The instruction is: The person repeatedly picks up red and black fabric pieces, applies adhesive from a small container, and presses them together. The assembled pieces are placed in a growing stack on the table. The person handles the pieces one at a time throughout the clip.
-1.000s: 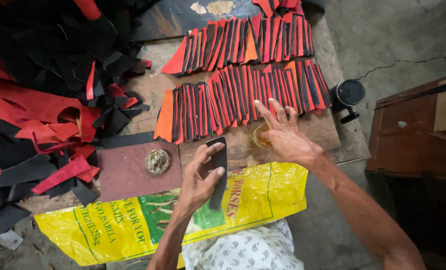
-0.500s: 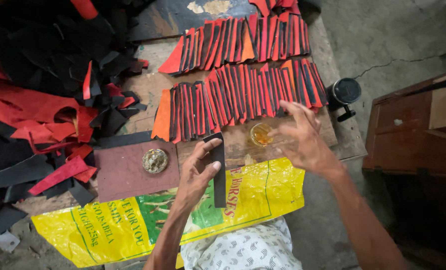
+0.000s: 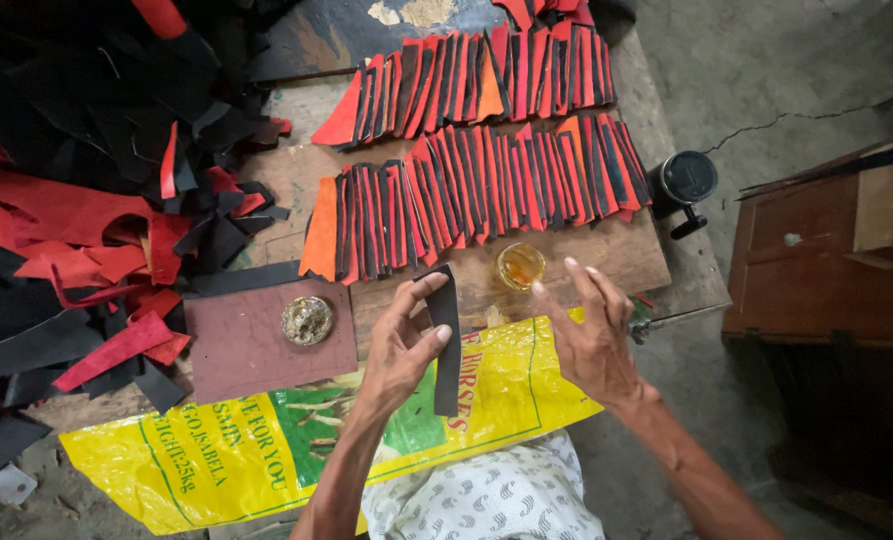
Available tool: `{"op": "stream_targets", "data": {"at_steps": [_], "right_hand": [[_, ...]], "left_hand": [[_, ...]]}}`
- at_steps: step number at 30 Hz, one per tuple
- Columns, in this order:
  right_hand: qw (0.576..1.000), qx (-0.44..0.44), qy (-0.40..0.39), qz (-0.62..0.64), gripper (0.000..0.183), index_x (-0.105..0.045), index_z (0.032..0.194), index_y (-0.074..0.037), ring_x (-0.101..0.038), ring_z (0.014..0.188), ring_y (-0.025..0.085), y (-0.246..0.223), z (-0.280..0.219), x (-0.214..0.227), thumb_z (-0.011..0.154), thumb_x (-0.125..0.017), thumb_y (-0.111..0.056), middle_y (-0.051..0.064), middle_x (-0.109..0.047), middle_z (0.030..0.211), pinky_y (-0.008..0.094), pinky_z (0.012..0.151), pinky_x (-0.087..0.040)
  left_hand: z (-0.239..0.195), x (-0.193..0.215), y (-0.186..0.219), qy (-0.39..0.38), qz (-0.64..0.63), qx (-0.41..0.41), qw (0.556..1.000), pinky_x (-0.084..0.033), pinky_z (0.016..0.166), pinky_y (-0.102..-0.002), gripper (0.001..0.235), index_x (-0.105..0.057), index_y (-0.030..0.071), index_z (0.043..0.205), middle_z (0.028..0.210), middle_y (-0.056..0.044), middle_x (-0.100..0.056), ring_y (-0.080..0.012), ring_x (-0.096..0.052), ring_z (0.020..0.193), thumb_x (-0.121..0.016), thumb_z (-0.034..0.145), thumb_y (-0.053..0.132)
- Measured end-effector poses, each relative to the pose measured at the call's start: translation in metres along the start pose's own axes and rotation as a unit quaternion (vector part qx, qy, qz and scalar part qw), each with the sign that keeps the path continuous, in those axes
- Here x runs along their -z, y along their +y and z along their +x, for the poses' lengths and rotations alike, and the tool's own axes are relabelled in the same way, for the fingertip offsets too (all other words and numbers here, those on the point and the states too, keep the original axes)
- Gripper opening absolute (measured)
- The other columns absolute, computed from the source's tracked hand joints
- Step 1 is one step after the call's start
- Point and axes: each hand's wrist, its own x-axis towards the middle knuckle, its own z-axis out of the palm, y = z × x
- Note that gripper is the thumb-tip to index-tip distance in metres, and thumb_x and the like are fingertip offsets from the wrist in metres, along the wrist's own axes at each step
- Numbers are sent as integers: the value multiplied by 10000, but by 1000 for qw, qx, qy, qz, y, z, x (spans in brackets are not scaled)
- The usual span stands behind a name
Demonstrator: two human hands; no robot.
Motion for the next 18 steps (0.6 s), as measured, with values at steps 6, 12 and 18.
{"op": "stream_targets", "data": {"at_steps": [6,12,18], "right_hand": [[995,-18,55,77,188,-753,931,-111,-518,1314,359,9,3,-2,828,-644,3,152,-617,1351,465,1109,-381],[962,-108,83,237,243,-742,1088,-53,-609,1248,335,4,16,-19,887,-625,16,190,-591,1352,401,1052,-508],[942,-135,98,291,311,-683,1211,-41,-599,1308,286,7,26,-13,928,-559,-4,146,-566,1402,384,1138,-473]], "left_hand": [[0,-4,-2,1,-26,10,1000,-523,966,-322,622,-478,-69,1440,1258,-46,-456,-183,-586,1197,-710,866,2],[2,-6,-10,-7,-36,-5,999,-516,988,-306,650,-462,-71,1470,1267,-49,-462,-175,-585,1202,-712,876,19],[0,-4,-16,5,-30,1,1000,-516,985,-305,654,-467,-75,1463,1295,-49,-471,-180,-595,1200,-714,865,20]]}}
